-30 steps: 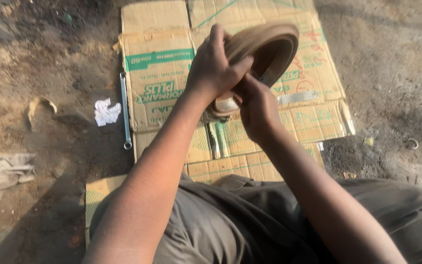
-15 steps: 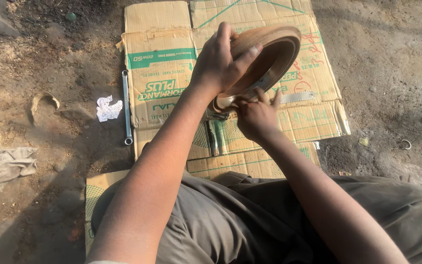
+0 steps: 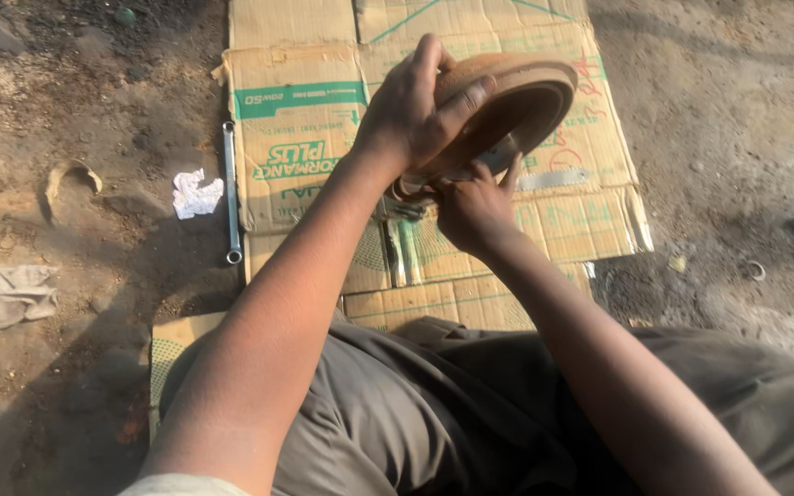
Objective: The person scrubs the inner surface of a circular metal part with a small metal tool while sitting on a cardboard sheet. The person repeatedly rotates the part to access different areas and continues scrubbing the interior.
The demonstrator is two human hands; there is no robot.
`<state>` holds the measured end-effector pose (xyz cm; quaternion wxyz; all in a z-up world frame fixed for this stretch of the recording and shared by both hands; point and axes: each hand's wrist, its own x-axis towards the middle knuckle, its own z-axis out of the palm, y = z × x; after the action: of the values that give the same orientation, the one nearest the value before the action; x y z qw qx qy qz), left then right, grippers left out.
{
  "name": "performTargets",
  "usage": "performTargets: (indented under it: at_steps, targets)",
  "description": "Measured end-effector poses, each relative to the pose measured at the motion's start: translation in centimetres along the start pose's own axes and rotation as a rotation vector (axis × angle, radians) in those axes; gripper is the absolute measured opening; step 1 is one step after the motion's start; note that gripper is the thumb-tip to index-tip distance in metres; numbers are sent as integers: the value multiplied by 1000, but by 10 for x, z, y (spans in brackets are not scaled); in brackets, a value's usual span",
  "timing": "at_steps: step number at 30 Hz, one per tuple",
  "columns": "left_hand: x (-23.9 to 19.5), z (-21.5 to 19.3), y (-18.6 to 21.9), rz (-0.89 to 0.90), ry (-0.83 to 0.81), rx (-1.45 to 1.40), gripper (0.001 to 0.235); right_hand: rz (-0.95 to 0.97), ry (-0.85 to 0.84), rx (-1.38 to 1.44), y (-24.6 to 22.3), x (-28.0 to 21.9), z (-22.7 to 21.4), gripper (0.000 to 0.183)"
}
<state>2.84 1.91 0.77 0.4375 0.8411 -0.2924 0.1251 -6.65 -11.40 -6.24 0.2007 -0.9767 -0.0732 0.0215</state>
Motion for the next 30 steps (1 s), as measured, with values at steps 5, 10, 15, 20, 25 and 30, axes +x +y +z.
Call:
performTargets:
  at_steps: [5,10,15,20,25,30]
  targets:
    - [4,10,2,-75,-35,27,67,-74,59,-52,5,-6,-2,29]
    - [3,6,0,-30,3,35,73,-17,-64,1354,-4,7,-23,24]
    - [0,2,-10,-108,-19,-3,72,-36,-15,488,-15,6,-20,28]
    - [3,-1,-18,-145,-22,16,73,-58,15,-173,-17,-8,8,30]
    - [5,2,-6,-118,5,-9,70,-130,262,-301,23,-8,27,43]
    - [9,-2,-10,-142,6,-8,74,-40,116,537,5,-15,62,37]
